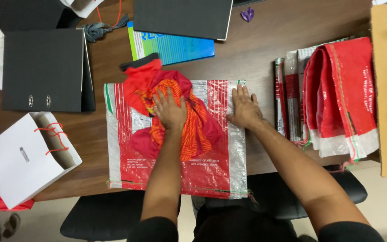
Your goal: The person folds a red and orange patterned garment on a wooden desk. They smooth the fabric, fold the sides inward, and then fold the garment in half multiple times to create a compact bundle.
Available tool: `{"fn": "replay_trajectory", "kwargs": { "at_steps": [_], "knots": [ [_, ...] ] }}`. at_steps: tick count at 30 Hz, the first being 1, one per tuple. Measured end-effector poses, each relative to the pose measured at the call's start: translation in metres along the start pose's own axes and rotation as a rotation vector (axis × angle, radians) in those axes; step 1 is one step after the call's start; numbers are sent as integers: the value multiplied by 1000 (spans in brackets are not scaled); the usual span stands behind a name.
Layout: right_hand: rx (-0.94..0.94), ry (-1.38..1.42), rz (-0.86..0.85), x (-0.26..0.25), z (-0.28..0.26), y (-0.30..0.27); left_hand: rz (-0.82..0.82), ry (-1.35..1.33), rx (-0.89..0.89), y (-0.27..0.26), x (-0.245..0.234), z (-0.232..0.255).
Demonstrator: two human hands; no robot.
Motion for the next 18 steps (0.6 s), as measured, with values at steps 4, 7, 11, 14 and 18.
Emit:
{"fn": "replay_trajectory", "kwargs": {
  "at_steps": [4,7,11,14,18],
  "knots": [
    [-26,24,3,2,6,-6,-204,78,245,-6,-15,35],
    [-39,31,107,30,22,-20,-209,57,166,3,-17,66],
    [-18,-14,103,55,25,-51,-186,16,131,22,-4,98],
    [-47,-35,72,64,35,-52,-248,27,229,20,-6,138],
    [-103,-71,64,71,40,-46,-328,-10,426,6,-6,193]
  ]
}}
Point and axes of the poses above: each hand's wrist, its own y-axis towards the middle knuckle, its own x-axis out of the palm, z = x × y, the point moved 1 cm from there along y, towards the middle knuckle, and after that the axes turned 7 degrees about -z, right-handed, at the moved point
